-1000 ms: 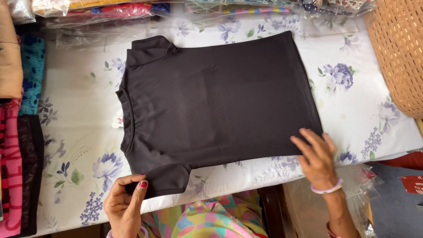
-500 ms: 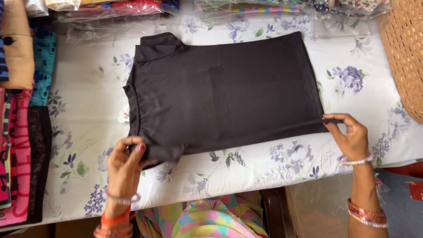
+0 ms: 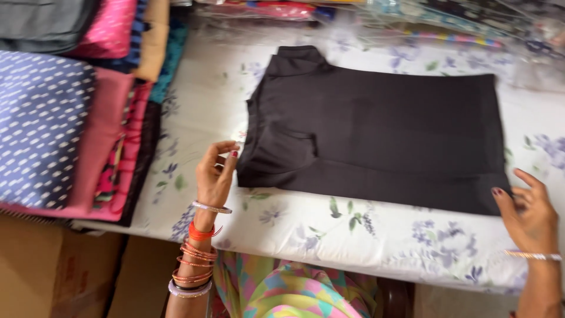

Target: The recorder is seen folding various items of clothing, including leggings and a t-shirt, on a table.

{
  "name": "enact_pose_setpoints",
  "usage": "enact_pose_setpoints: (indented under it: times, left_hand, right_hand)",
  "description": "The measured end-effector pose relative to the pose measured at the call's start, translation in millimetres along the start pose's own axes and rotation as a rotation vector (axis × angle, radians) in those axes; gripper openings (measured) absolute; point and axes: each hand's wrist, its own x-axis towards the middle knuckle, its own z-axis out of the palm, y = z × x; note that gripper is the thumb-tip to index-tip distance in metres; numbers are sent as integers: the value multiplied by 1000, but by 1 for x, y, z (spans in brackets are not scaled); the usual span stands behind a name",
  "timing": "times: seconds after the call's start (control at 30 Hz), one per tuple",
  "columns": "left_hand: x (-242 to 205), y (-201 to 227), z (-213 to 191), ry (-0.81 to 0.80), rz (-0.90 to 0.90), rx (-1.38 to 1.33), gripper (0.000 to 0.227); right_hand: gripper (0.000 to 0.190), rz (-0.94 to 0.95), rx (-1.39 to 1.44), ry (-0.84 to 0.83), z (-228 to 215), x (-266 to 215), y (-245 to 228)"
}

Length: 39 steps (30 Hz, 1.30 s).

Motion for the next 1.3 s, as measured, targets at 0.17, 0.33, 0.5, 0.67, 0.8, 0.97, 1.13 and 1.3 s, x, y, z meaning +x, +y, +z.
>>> enact_pose_setpoints:
  times: [0.17, 0.33, 0.5, 0.67, 0.8, 0.97, 1.13, 1.3]
  left_hand:
    - [-16, 30, -18, -91, -182, 286, 30]
    - [-23, 39, -13, -274, -148, 451, 50]
    - [-20, 35, -12, -285, -85, 269, 45]
    - [-15, 28, -7, -279, -178, 51, 36]
    - [-19, 36, -9, -329, -124, 240, 42]
    - [-19, 24, -14, -433, -86, 229, 45]
    - [-13, 37, -16, -385, -15, 417, 39]
    - [-11, 69, -24, -413, -65, 434, 33]
  right_hand:
    - [53, -46, 41, -13, 0, -6, 38]
    - [64, -86, -71, -57, -11, -23, 17]
    - [73, -8, 36, -81, -14, -25, 11]
    - [75, 65, 60, -77, -11, -24, -11]
    - [69, 80, 125, -44, -10, -22, -14]
    - [72, 49, 157, -104, -14, -23, -16]
    - [59, 172, -29, -210, -25, -16, -58]
    - [61, 153, -166, -340, -49, -4, -70]
